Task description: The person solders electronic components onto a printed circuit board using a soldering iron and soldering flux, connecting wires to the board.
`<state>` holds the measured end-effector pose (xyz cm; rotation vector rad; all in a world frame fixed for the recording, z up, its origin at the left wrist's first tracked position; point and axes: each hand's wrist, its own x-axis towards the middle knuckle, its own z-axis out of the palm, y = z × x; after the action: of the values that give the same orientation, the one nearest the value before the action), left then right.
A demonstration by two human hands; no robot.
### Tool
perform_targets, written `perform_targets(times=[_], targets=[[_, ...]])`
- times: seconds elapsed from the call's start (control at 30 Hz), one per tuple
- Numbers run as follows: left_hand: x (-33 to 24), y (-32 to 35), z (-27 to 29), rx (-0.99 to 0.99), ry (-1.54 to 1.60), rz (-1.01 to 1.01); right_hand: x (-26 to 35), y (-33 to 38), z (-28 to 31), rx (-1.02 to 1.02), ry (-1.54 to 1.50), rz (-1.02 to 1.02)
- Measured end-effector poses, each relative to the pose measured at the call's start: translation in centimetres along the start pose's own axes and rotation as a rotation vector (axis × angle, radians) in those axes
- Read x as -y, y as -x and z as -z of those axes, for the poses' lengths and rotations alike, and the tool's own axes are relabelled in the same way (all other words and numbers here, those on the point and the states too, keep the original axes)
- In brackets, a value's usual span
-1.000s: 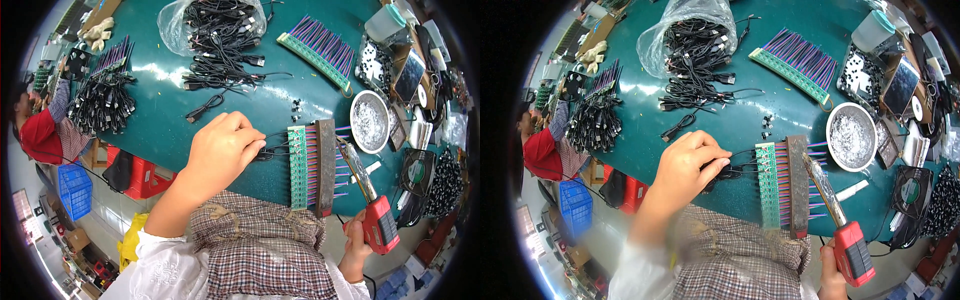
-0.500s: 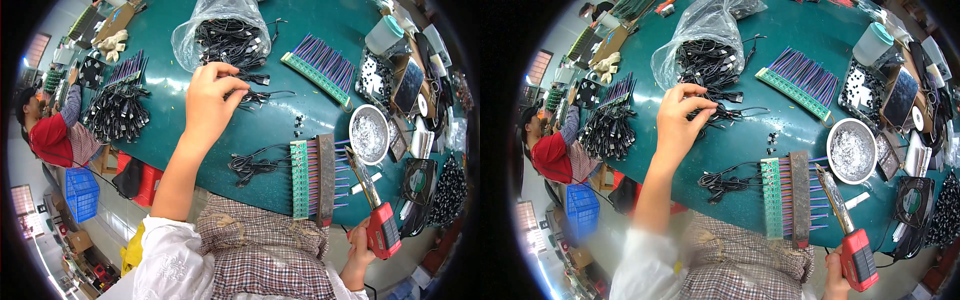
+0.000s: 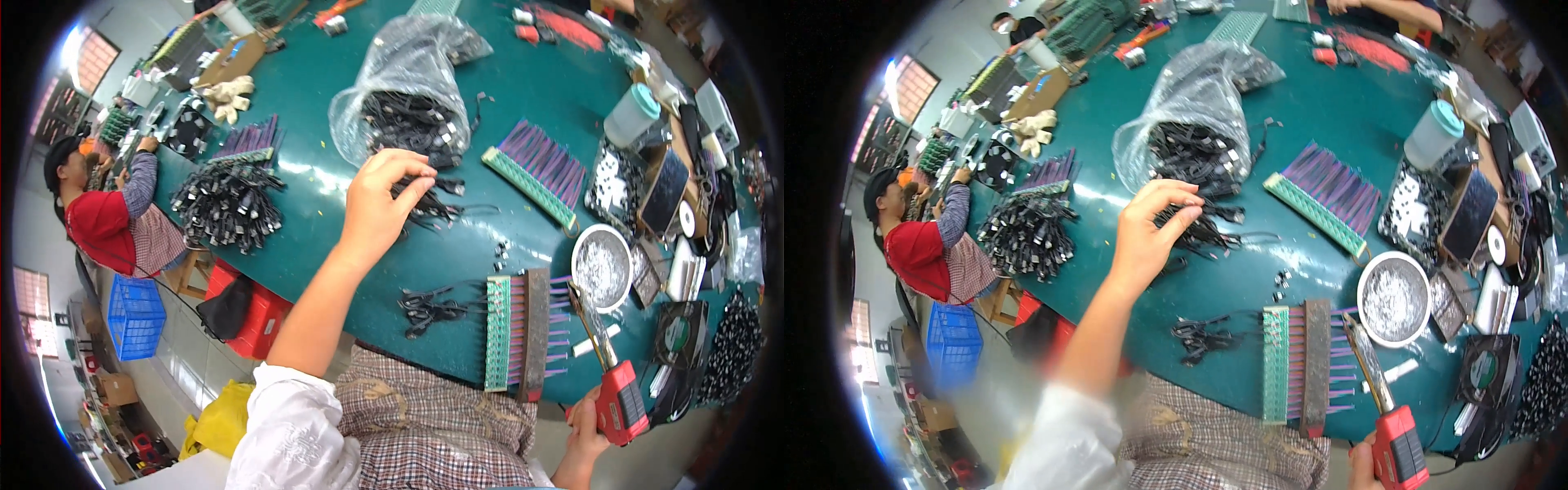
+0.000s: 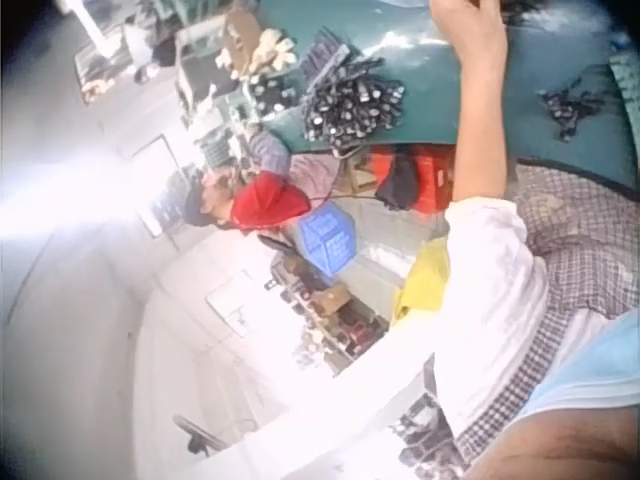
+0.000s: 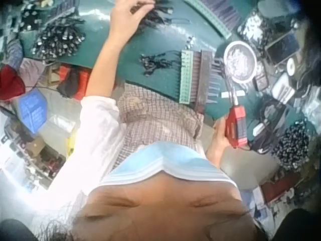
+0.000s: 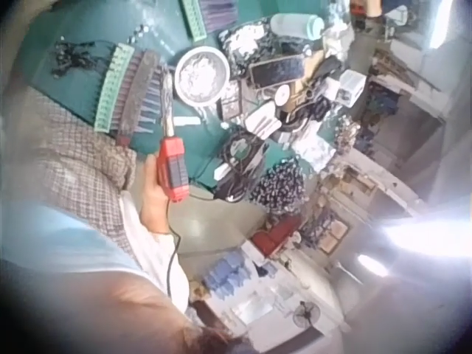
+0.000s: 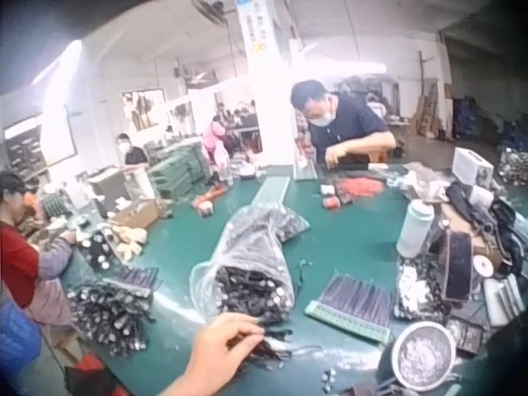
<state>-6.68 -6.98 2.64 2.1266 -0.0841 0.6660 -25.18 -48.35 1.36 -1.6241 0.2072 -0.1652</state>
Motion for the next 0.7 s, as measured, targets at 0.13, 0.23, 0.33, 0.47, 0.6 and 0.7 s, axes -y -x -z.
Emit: perform_targets(times=[0.13,0.23,0.33,0.47,0.6,0.7], targets=[[-0.2,-2.4,0.6,-0.431,0.630,0.195,-1.0,-0.3,0.6,-0.040,-0.010,-0.030],[-2.8,-3.7,2.3,-0.556,0.620,0.070,-0.4,-1.0,0.0,-0.063,-0.040,-0.018],[-6.9,-2.1,3.4,-0.340,0.286,-0.034,2.5,-1.8,-2.5,-0.033,-0.098,-0.038],[-11.3,3.6,2.2,0.232,0.105,-0.074,4.6,-3.2,-5.6,-0.032,-0.074,-0.007],[-13.0,9.6,-0.6,0.630,0.397,0.046,4.2,-3.5,-7.5,0.196,-0.053,0.070],[-14.1,11.7,-1.3,0.655,0.403,0.076,5.3,-2.6,-8.8,0.331,-0.052,0.007]])
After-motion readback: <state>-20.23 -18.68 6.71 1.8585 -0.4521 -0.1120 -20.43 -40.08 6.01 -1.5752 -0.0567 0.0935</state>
